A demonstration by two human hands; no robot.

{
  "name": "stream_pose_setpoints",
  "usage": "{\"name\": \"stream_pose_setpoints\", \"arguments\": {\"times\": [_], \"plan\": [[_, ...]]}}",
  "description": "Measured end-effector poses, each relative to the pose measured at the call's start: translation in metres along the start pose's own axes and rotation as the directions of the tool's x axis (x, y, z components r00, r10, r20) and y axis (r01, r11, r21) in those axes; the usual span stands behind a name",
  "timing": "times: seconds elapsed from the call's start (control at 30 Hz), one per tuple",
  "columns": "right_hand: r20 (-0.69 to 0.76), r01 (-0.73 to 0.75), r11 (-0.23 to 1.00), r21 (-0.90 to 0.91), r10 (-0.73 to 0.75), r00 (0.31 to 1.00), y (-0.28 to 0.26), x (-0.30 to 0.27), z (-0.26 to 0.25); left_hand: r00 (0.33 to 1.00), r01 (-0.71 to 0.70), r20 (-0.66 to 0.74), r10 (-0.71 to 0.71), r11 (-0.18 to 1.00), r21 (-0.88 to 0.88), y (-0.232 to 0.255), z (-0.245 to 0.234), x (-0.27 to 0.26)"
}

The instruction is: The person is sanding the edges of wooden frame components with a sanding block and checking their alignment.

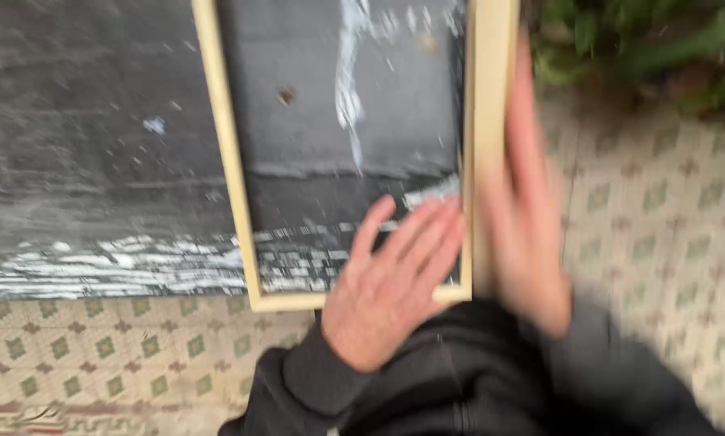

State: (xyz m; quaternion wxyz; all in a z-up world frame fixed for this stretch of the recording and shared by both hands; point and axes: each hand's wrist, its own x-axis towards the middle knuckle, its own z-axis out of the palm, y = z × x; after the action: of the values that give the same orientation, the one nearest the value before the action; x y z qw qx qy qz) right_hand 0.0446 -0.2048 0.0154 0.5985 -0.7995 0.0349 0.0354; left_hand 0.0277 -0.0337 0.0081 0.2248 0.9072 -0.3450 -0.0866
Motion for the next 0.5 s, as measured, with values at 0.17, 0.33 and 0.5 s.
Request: {"name": "stream_pose_setpoints", "arguments": {"times": [0.17, 0.33, 0.5], "plan": [[0.124, 0.136, 0.966, -0.222, -0.110, 0.986, 0.042, -0.063, -0.009, 0.997, 0.008, -0.070, -0.013, 0.998, -0.067, -0.002, 0.010, -0.005], [0.055, 0.094, 0.983, -0.160, -0.086, 0.995, 0.019, 0.090, -0.014, 1.000, 0.001, 0.031, -0.001, 1.000, 0.011, 0.003, -0.001, 0.000], [-0.028, 0.159, 0.979, 0.124, -0.157, 0.987, 0.039, 0.002, -0.001, 0.998, 0.005, -0.068, -0.004, 1.000, 0.011, -0.005, 0.007, 0.007]]}}
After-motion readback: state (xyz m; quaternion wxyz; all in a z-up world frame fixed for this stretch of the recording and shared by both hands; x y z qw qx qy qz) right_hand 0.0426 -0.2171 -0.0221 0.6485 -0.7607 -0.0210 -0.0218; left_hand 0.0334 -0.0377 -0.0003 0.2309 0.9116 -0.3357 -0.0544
